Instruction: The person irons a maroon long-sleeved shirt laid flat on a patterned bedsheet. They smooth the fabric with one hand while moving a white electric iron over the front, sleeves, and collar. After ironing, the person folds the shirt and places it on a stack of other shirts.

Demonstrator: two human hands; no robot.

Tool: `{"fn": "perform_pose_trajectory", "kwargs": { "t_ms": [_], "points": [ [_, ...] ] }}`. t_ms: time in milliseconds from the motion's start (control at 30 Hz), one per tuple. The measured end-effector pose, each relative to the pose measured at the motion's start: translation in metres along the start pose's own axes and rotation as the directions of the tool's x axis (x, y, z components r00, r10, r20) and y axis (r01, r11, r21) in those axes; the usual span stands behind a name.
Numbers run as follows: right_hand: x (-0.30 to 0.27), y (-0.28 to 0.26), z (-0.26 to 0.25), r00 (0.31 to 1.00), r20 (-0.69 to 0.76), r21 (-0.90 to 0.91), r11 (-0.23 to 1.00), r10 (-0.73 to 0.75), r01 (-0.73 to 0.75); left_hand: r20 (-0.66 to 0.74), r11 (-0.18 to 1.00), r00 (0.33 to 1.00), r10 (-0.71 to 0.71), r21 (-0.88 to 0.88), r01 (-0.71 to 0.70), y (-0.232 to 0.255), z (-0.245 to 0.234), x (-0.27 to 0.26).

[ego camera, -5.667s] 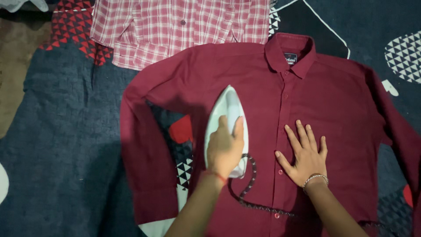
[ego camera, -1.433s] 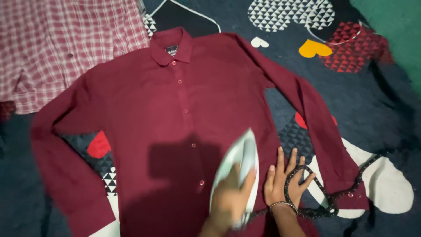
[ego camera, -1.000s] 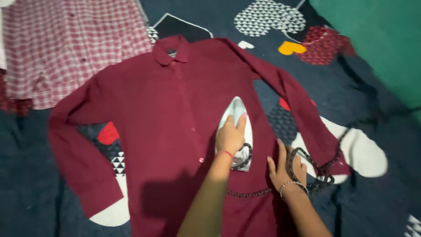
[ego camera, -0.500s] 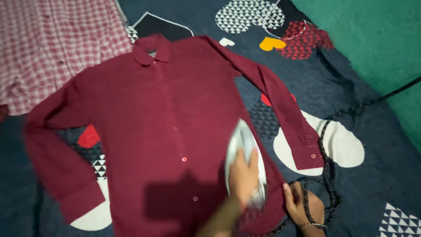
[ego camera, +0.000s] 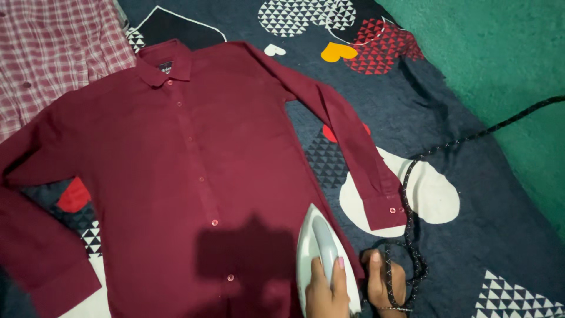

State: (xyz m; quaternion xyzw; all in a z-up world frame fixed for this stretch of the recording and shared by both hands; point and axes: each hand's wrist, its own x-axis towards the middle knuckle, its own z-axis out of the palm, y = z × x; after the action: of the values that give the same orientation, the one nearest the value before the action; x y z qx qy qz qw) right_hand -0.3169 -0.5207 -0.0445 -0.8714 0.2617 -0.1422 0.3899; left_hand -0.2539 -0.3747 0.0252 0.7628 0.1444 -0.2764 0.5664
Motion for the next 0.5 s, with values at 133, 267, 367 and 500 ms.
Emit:
{"fn": "perform_pose_trajectory", "kwargs": {
  "t_ms": [133, 267, 367, 500],
  "points": [
    [0.003, -0.01, 0.0, 0.998, 0.006, -0.098, 0.993, -0.06, 0.06, -0.166, 0.974, 0.966, 0.198, -0.079, -0.213, 0.045, -0.015, 0.058],
    [0.005, -0.014, 0.0, 1.0, 0.005, -0.237, 0.971, -0.026, 0.026, -0.128, 0.99, 0.987, 0.099, -0.087, -0.111, 0.095, -0.049, 0.136],
    [0.006, -0.016, 0.003, 0.999, 0.021, -0.326, 0.944, -0.043, 0.047, -0.11, 0.97, 0.964, 0.242, 0.064, -0.236, 0.08, -0.059, 0.124],
    [0.009, -0.015, -0.002, 0.996, 0.088, -0.335, 0.942, 0.023, 0.008, -0.044, 0.989, 0.989, 0.143, 0.045, -0.142, 0.015, -0.035, 0.014]
  ]
}}
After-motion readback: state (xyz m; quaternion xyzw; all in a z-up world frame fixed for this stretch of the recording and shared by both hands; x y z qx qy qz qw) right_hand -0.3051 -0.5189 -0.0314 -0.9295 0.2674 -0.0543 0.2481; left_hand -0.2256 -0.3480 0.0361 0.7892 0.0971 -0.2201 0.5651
